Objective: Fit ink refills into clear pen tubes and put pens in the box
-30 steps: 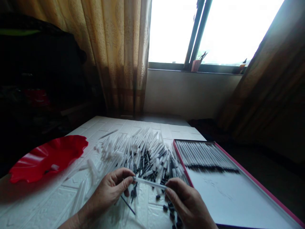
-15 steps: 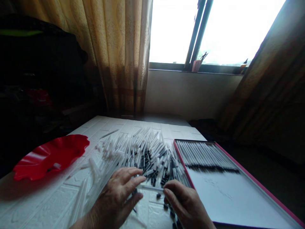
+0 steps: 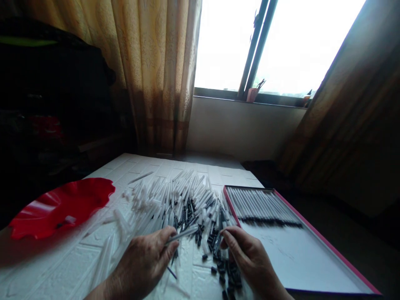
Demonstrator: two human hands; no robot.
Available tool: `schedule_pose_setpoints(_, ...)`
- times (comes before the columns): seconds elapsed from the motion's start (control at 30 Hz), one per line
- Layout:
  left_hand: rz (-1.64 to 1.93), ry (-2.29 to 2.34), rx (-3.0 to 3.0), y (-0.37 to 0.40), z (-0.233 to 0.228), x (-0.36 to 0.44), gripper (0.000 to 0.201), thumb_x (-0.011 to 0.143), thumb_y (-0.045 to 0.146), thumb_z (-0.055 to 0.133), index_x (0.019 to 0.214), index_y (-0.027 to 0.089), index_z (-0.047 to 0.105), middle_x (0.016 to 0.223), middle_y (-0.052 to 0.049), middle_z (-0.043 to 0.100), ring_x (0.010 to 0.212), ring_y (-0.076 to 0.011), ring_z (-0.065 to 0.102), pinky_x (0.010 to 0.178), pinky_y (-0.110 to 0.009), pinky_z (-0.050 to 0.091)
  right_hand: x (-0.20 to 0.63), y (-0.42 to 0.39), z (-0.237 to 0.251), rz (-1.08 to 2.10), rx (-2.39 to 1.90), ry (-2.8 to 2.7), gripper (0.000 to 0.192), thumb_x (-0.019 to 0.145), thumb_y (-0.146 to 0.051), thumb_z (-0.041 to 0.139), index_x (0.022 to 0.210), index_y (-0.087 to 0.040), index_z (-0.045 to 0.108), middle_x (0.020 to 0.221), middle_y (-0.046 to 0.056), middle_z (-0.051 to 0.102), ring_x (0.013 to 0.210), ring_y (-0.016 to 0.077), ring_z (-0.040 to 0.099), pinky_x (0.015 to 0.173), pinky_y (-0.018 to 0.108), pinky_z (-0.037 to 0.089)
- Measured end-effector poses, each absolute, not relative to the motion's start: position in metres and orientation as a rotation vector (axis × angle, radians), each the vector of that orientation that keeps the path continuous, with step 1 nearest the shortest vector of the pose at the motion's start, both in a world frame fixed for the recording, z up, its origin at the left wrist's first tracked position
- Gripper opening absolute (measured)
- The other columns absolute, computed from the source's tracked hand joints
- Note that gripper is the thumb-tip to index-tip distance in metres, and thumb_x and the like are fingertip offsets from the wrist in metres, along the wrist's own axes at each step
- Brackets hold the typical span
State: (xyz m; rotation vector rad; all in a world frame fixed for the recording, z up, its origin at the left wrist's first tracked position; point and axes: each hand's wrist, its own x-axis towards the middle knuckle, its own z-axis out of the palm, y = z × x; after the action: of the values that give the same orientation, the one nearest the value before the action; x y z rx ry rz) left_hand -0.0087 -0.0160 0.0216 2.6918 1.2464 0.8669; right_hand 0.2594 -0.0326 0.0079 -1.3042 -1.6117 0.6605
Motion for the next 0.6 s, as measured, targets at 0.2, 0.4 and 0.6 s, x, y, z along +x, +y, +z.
schedule_pose_setpoints(0.2,0.97,1.289,2.701,-0.009,0.016,-0.013,0.042,0.107,0.045,0.022,0.104,0.024,0.058,0.073,0.0,0.076,0.061,-0.022,0.077,0.051,-0.027,0.056,0.282,-0.035,0.042,0.564,-1.366,-1.709,0.033,0.095,-0.046,0.05,0.085,-0.02,0.067,0.068,0.002,0.068,0.055,0.0152,0.06,0.05,0.023,0.048)
schedule_pose_setpoints(0.4,0.861,1.343,2.659,-0.009,0.015,-0.015,0.054,0.107,0.047,0.016,0.093,0.024,0.063,0.069,-0.001,0.076,0.06,-0.0226,0.077,0.053,-0.028,0.059,0.296,-0.039,0.06,0.446,-1.458,-1.861,0.032,0.097,-0.041,0.047,0.083,-0.022,0.067,0.067,0.001,0.068,0.056,0.0153,0.062,0.053,0.024,0.048)
schedule_pose_setpoints(0.6,0.911,1.355,2.711,-0.001,0.014,-0.017,0.06,0.105,0.048,0.015,0.089,0.025,0.068,0.078,-0.004,0.08,0.068,-0.0235,0.079,0.056,-0.028,0.062,0.298,-0.036,0.048,0.15,-1.554,-2.037,0.031,0.097,-0.036,0.044,0.083,-0.022,0.068,0.07,0.003,0.07,0.062,0.0182,0.065,0.057,0.027,0.046)
